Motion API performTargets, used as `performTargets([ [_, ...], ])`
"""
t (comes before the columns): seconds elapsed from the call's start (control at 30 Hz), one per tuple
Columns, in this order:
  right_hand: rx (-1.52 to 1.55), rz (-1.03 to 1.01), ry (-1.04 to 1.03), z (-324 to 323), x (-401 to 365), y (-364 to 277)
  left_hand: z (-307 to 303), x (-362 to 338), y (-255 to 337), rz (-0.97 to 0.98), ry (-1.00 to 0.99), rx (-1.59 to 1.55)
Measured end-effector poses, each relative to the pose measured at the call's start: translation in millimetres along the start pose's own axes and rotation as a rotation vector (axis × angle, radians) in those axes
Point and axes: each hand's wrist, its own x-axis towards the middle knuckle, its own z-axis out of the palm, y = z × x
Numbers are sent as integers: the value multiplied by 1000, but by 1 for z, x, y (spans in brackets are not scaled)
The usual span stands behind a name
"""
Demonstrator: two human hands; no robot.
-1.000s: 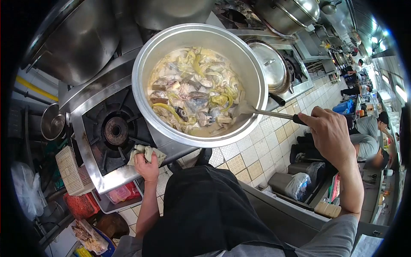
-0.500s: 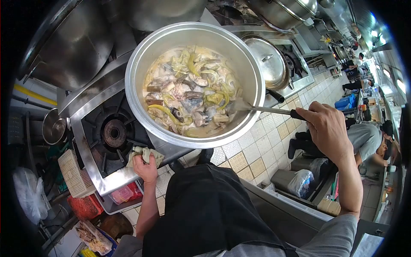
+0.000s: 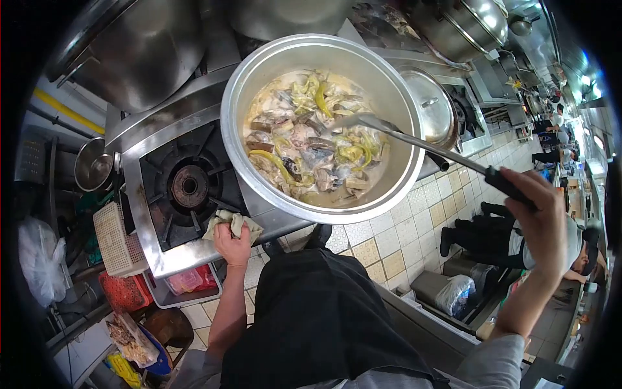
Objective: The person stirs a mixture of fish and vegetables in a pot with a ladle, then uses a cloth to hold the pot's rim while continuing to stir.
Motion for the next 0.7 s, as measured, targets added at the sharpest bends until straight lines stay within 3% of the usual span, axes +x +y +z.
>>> performTargets([
  [0.4,990,527,21,198,-89,1,3,-4,-4,-5,31,26],
  [0.53,1043,528,172,235,-101,-17,4,-3,-3,-3,19,34],
  [0.7,743,495,223,239,-103,-47,3,-3,-6,17,-4,18],
])
